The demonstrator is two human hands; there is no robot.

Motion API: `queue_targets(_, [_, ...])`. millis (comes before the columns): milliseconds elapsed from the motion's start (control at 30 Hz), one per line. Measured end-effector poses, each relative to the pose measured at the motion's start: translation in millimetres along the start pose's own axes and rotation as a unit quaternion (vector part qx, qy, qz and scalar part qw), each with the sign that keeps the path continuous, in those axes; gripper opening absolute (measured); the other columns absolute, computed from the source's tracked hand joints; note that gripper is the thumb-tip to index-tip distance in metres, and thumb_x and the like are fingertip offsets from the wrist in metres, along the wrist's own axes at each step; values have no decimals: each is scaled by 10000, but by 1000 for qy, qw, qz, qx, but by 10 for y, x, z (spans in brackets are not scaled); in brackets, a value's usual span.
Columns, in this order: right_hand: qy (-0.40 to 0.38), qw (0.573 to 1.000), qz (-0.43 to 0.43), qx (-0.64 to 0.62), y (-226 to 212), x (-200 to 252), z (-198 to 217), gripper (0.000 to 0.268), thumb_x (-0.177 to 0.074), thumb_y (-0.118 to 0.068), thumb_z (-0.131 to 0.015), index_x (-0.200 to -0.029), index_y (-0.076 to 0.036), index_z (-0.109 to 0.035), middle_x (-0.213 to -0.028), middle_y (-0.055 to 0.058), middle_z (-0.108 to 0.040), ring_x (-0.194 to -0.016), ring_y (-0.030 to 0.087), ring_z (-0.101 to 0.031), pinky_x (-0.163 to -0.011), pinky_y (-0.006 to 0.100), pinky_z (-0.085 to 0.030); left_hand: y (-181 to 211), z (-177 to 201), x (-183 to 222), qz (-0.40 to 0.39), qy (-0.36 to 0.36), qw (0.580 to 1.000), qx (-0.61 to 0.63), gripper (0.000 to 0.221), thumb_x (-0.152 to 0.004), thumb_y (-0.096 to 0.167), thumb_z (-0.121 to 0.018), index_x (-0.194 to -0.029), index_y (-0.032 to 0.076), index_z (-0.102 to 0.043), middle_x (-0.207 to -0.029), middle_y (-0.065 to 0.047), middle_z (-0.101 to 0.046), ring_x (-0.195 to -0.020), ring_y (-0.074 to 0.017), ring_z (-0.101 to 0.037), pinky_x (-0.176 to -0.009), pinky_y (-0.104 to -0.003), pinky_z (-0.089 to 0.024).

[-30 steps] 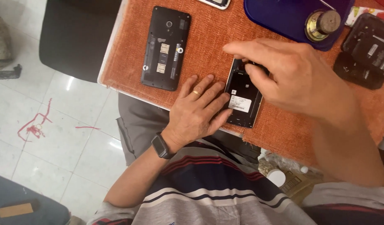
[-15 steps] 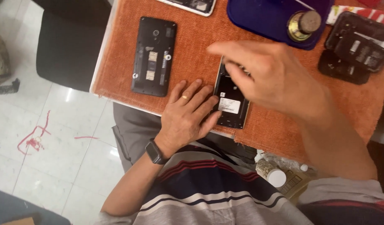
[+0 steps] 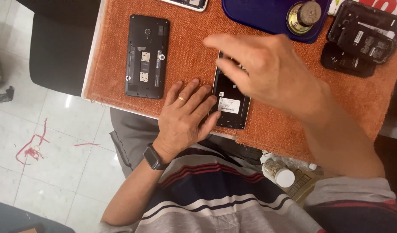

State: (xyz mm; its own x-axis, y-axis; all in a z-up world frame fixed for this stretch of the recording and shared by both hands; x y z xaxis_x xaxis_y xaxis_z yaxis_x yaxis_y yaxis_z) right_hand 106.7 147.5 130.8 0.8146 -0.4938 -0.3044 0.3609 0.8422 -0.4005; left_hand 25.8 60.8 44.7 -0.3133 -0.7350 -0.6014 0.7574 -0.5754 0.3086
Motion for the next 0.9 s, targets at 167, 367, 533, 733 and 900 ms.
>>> queue_targets(167, [-47,998,-12,-48,3,1,-31,435,-954,137,-520,-1377,69,-596,-1248,254,-710,-1059,384,-703,-933,465,-552,-7,10,5,1,11,1000,-1,263,-1006,324,-697,-1093,79,-737,-1203,-118,-716,-1167,-342,-672,-1025,-526,-489])
queue_targets(367, [37,998,-6,52,67,45,27,295,-1010,70,-694,-1301,33,-665,-1163,192,-787,-968,302,-759,-804,404,-559,-10,-1,18,4,11,1000,3,260,-999,320,-712,-1091,79,-743,-1207,-121,-724,-1177,-343,-672,-1042,-519,-469])
queue_targets(533, [-7,1000,11,2,9,34,-77,304,-1011,116,-606,-1306,43,-612,-922,141,-683,-720,255,-651,-628,361,-554,2,31,7,0,5,1000,-2,253,-1009,310,-688,-1089,75,-741,-1208,-125,-719,-1175,-337,-668,-1041,-515,-471])
queue_targets(733, [31,999,12,-3,43,68,-36,373,-981,110,-535,-1325,-6,-619,-1089,134,-723,-834,270,-703,-615,386,-540,39,12,-57,-10,-14,1000,4,218,-1004,273,-693,-1091,78,-739,-1201,-119,-716,-1169,-330,-663,-1047,-483,-444])
queue_targets(900, [39,998,2,39,57,76,-78,336,-935,127,-569,-1212,-62,-587,-704,51,-489,-518,251,-463,-398,412,-349,57,-6,-64,-12,-12,1000,-21,216,-1008,289,-663,-1050,87,-728,-1196,-105,-727,-1154,-322,-674,-1030,-471,-449])
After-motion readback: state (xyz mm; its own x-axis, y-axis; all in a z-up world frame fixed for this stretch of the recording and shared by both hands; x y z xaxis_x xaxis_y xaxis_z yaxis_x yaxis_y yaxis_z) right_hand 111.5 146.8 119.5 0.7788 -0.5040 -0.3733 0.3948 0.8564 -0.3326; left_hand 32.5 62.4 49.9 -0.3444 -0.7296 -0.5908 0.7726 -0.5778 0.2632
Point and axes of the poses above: each hand's wrist, its own x-axis away from the middle knuckle, its own z-axis out of the back of the hand, y = z × x, the point moved 9 cm from there along -x, towards the middle knuckle
